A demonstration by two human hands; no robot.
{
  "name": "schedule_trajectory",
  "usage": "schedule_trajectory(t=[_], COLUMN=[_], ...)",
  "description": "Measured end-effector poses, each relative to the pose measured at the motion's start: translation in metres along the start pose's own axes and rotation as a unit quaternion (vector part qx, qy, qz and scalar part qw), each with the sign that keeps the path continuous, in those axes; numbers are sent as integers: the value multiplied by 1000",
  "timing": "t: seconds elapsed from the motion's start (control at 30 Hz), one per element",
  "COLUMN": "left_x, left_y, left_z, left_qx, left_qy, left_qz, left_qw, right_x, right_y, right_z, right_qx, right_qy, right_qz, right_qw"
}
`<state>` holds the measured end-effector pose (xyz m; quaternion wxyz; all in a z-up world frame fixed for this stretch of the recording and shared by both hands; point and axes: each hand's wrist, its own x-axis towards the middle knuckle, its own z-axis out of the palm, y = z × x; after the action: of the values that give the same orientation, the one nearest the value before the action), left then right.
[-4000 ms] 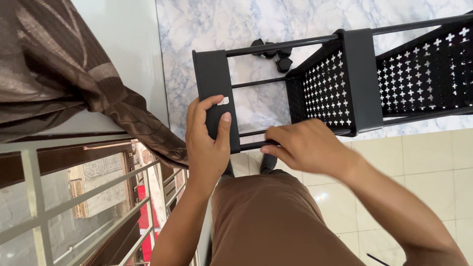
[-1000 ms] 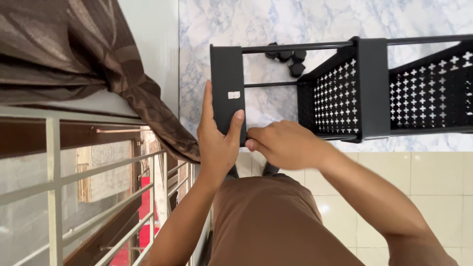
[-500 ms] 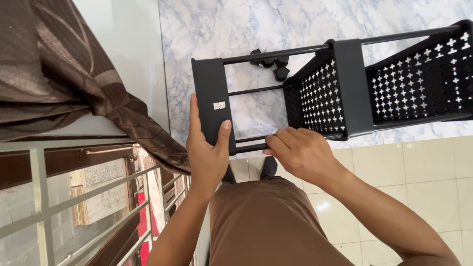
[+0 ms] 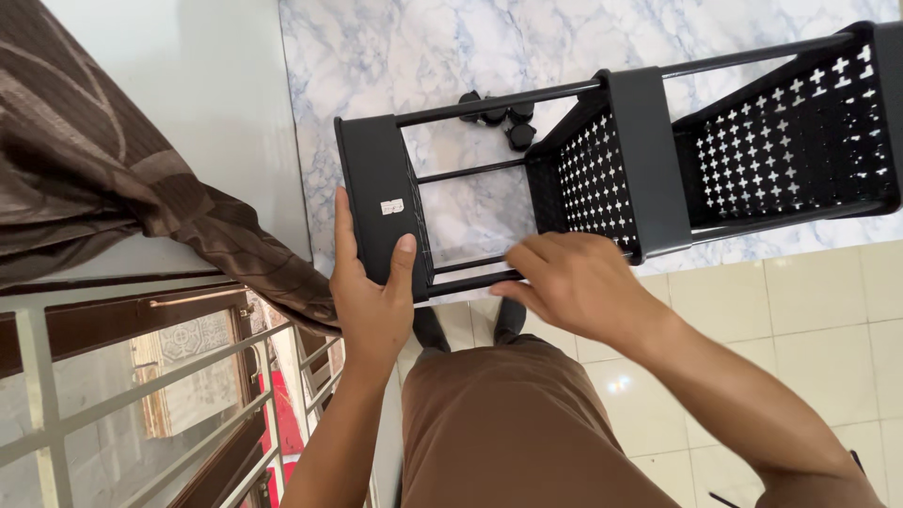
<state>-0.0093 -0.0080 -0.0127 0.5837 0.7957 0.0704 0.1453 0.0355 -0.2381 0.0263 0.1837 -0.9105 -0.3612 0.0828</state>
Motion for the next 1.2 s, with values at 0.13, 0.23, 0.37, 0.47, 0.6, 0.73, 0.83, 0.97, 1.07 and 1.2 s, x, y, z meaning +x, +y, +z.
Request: schedule_trajectory(t=[0.13,0.23,0.37,0.47,0.6,0.73,0.83,0.97,1.07,1.2], left_x=[-1,0,0,0,-1,-1,-1,-1,-1,0], left_y=[-1,2,5,5,5,5,3,0,0,0], left_z=[0,2,2,2,1,2,2,2,2,1], left_qx=[-3,-29,-20,-16,-6,-10,-25,-30,-43,-20], left_qy=[3,-2,-4,-8,-7,-6,-4,-4,-5,-1], left_qz=[-15,-50,-32,-33,-23,-23,-33,-7,-37,-8], left_qw=[1000,998,999,999,1000,1000,999,1000,998,1000], right_x=[-23,-25,-18,-7,16,17,8,9,15,24], right_y=[0,3,7,13,26,23,-4,-28,-38,-42], right_z=[1,3,-4,-18,-35,-34,-5,28,37,40], right_qx=[-107,-116,-54,-9,80,120,60,-53,-89,-85], right_qy=[195,177,31,-132,-274,-285,-62,117,137,125], right_qz=[-53,-23,60,132,162,120,-9,-124,-146,-146], right_qw=[973,977,996,982,945,943,996,984,976,978])
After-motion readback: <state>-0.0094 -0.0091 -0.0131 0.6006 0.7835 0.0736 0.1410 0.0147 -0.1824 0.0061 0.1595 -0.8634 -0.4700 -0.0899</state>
